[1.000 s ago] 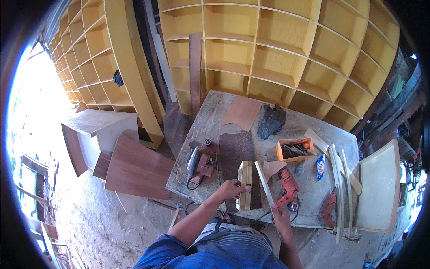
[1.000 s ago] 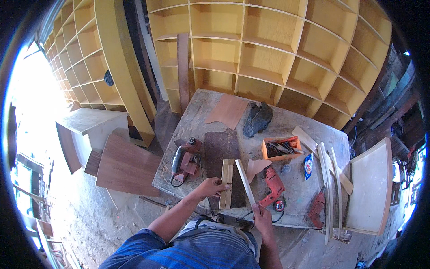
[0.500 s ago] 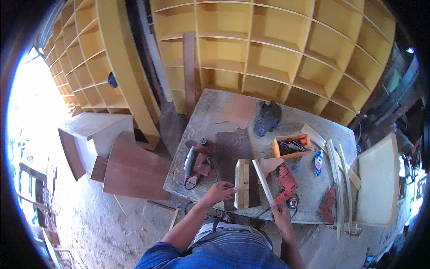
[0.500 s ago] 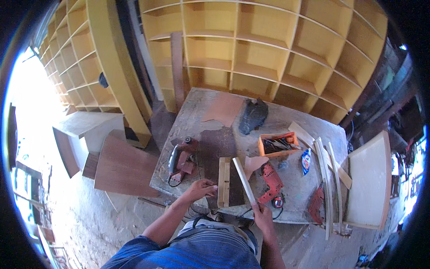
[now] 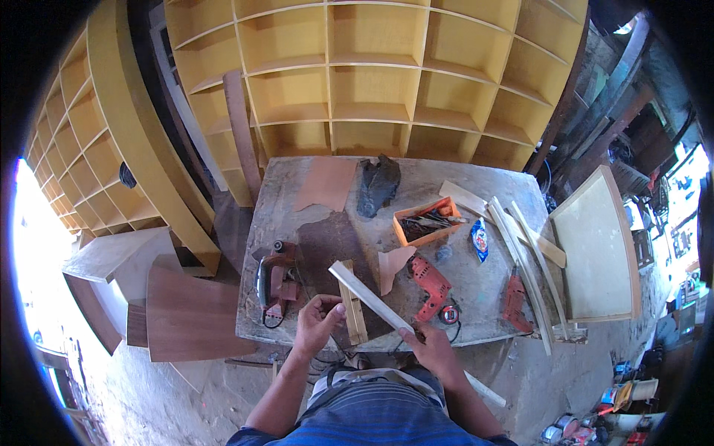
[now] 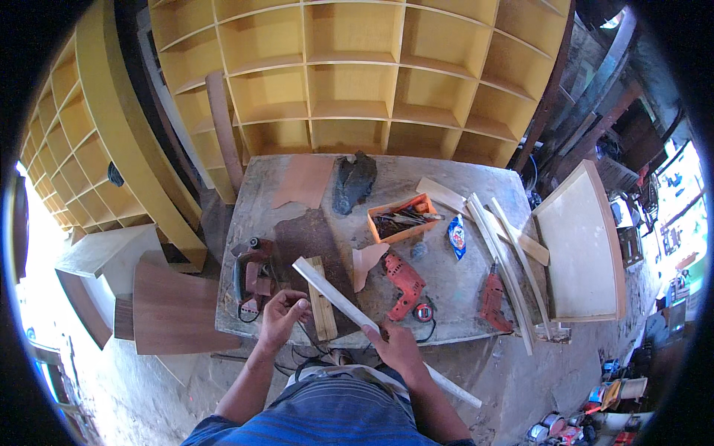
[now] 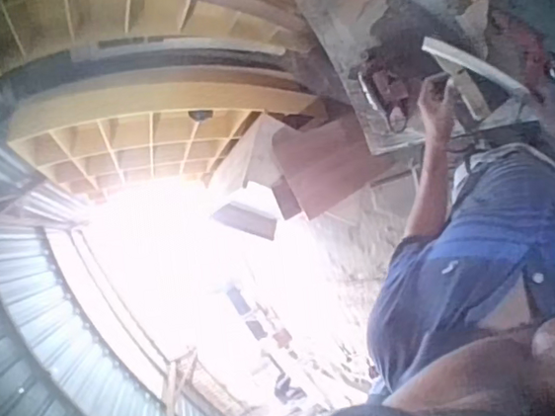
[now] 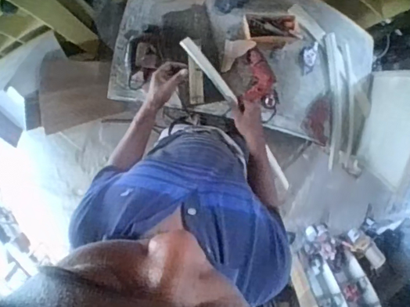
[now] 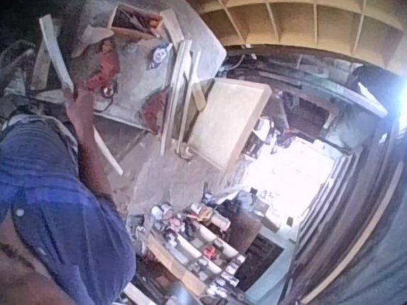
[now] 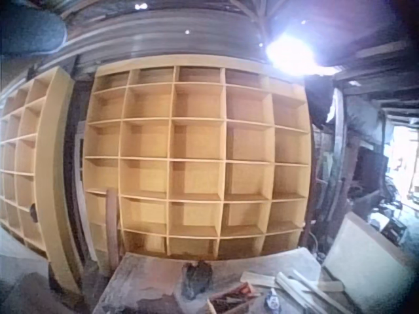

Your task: The person measures and marks wooden strips using a tape measure and pencil, then assembles them into rectangular frames on a workbench. They repeatedly measure, mark, and fit the pieces together to form the frame structure.

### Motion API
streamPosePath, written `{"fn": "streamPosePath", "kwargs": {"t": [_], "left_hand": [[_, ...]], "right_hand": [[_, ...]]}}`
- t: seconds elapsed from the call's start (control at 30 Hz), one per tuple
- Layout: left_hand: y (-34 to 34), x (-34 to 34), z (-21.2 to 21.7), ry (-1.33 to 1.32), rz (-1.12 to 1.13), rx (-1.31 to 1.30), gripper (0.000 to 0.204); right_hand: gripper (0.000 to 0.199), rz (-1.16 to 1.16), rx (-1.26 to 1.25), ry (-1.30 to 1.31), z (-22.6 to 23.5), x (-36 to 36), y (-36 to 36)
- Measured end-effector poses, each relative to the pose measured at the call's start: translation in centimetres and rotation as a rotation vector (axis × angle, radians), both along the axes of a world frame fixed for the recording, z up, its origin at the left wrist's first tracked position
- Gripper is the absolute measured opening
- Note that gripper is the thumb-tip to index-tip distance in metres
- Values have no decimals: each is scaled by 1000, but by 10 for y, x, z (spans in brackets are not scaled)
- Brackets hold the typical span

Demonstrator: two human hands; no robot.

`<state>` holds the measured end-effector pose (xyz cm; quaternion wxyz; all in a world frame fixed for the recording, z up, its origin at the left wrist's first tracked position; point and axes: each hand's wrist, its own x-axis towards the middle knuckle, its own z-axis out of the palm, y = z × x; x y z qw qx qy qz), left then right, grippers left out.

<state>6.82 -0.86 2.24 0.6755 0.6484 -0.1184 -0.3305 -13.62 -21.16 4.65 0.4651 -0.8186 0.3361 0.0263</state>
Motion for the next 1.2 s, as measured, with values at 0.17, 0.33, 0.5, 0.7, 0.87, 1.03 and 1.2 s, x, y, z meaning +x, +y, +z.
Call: {"fn": "streamPosePath", "kwargs": {"t": [0.17, 0.33, 0.5, 0.7, 0.87, 1.03, 1.2], "left_hand": [[-25, -25, 13, 70, -11, -82, 33], [-32, -48, 14, 119, 107, -99, 28], [-13, -81, 21, -54, -53, 94, 48], [-4, -171, 113, -413, -611, 97, 76], [-27, -239, 118, -397, -762, -13, 90], [-57, -285, 74, -460, -715, -85, 99], [-70, -299, 79, -555, -742, 1, 99]], "right_hand": [[57, 72, 11, -20, 6, -7, -6], [56, 192, 52, 24, 22, -17, -32], [49, 350, -123, -41, 22, -32, -67], [38, 416, 5, -94, 10, -59, -153], [51, 489, -69, 13, 46, -57, -168], [54, 622, -103, -148, 13, -51, -180], [49, 697, -98, -212, 4, -54, -165]]}}
